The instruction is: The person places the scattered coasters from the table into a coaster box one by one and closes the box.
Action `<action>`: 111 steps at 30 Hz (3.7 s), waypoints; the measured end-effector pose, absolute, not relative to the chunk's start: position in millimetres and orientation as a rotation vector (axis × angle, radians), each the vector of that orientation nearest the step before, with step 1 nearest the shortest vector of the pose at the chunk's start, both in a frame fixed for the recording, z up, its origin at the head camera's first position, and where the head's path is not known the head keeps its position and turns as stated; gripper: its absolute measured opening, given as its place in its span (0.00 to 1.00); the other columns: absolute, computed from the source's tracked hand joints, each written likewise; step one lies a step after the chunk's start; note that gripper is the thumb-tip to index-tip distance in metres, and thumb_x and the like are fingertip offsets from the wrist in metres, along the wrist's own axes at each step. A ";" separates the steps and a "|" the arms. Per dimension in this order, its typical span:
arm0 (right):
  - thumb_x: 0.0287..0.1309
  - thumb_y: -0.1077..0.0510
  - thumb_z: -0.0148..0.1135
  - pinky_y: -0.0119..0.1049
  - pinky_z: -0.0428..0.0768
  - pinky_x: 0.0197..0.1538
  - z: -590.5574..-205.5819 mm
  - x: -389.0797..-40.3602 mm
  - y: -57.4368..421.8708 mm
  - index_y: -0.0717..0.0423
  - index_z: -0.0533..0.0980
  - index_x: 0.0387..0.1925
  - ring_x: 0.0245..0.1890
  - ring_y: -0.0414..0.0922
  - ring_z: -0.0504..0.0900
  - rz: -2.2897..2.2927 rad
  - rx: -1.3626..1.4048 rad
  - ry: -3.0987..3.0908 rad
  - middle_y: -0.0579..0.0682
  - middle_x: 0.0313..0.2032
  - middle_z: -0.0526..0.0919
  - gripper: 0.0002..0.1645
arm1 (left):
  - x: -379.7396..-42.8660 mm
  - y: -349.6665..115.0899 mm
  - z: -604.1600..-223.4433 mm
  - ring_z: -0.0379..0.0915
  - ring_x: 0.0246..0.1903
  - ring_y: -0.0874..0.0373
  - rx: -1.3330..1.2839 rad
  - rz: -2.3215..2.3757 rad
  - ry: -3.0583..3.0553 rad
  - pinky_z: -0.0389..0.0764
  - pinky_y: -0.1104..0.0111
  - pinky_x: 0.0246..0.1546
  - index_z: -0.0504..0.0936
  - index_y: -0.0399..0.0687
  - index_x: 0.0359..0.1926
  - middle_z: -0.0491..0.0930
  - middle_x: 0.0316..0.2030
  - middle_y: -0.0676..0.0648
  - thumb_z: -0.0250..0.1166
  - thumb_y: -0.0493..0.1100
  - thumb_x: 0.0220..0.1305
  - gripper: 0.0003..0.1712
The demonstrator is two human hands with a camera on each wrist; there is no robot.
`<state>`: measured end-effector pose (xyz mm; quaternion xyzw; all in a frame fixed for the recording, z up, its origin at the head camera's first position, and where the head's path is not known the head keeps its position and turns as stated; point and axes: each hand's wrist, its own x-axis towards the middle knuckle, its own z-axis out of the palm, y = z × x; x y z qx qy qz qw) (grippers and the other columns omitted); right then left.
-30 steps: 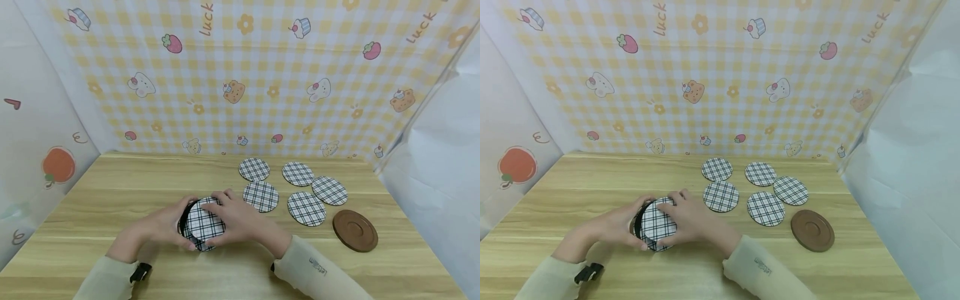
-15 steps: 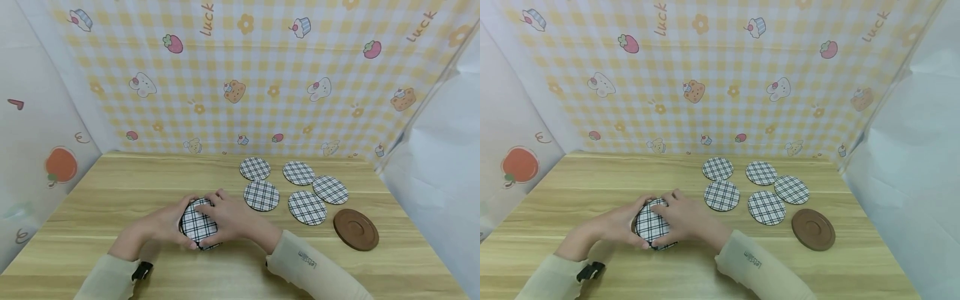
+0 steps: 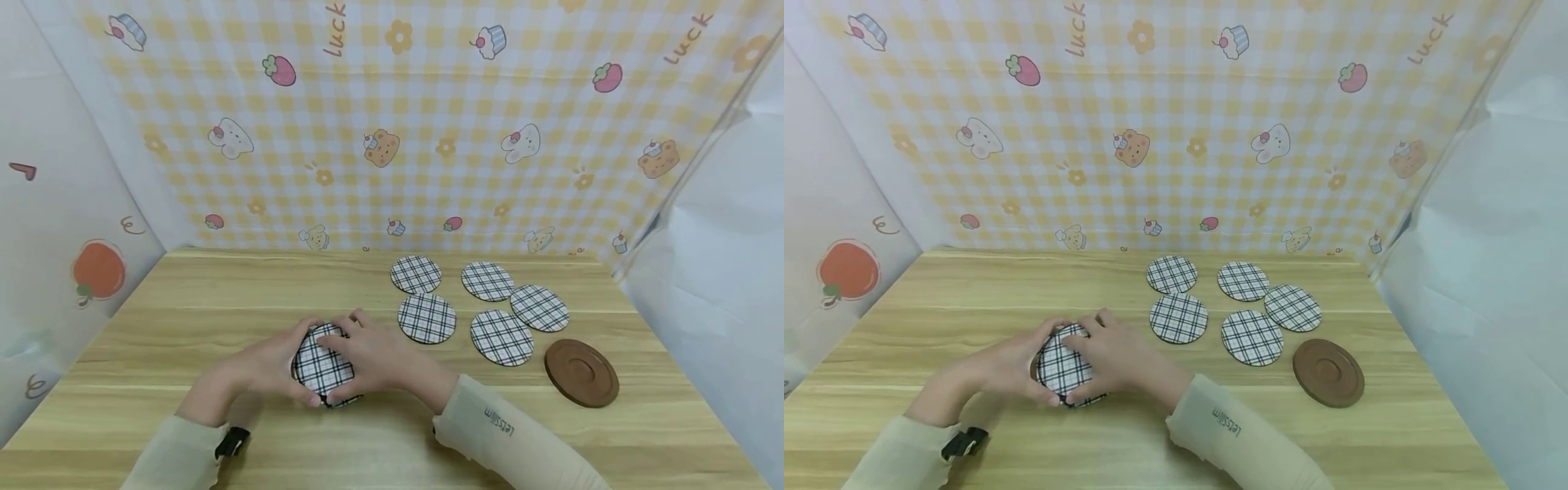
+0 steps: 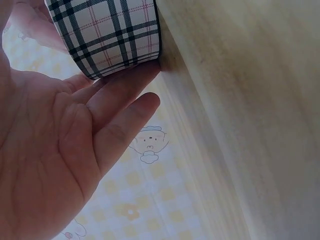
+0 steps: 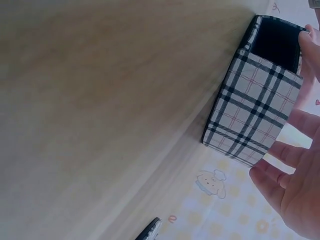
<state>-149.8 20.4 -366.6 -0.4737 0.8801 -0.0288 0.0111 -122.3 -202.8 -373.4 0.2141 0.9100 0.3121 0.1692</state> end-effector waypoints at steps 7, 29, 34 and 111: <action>0.54 0.25 0.61 0.42 0.85 0.50 -362.5 -150.8 30.9 0.41 0.64 0.72 0.68 0.50 0.66 -0.186 -1.391 2.720 0.49 0.72 0.64 0.50 | -122.5 -202.3 -374.2 0.74 0.54 0.50 0.658 0.937 2.569 0.76 0.50 0.56 0.52 0.44 0.72 0.72 0.60 0.41 0.81 0.63 0.38 0.68; 0.53 0.35 0.70 0.62 0.72 0.65 -373.9 -194.6 126.0 0.47 0.68 0.70 0.71 0.67 0.61 -0.382 -1.023 2.847 0.57 0.71 0.65 0.46 | -120.5 -199.7 -372.6 0.71 0.60 0.38 0.537 0.897 2.614 0.73 0.38 0.59 0.51 0.47 0.74 0.71 0.64 0.35 0.83 0.63 0.32 0.72; 0.53 0.34 0.70 0.59 0.73 0.64 -378.3 -203.4 135.4 0.46 0.68 0.70 0.70 0.62 0.63 -0.374 -0.979 2.865 0.58 0.71 0.66 0.46 | -120.6 -199.7 -372.9 0.71 0.60 0.39 0.547 0.889 2.616 0.73 0.39 0.59 0.51 0.47 0.74 0.71 0.63 0.36 0.82 0.63 0.33 0.72; 0.49 0.32 0.71 0.57 0.72 0.65 -378.5 -211.5 137.9 0.45 0.68 0.70 0.69 0.58 0.64 -0.363 -0.938 2.739 0.58 0.69 0.67 0.49 | -121.2 -199.4 -371.7 0.73 0.58 0.40 0.529 0.876 2.612 0.75 0.40 0.57 0.51 0.48 0.73 0.73 0.61 0.36 0.82 0.64 0.32 0.71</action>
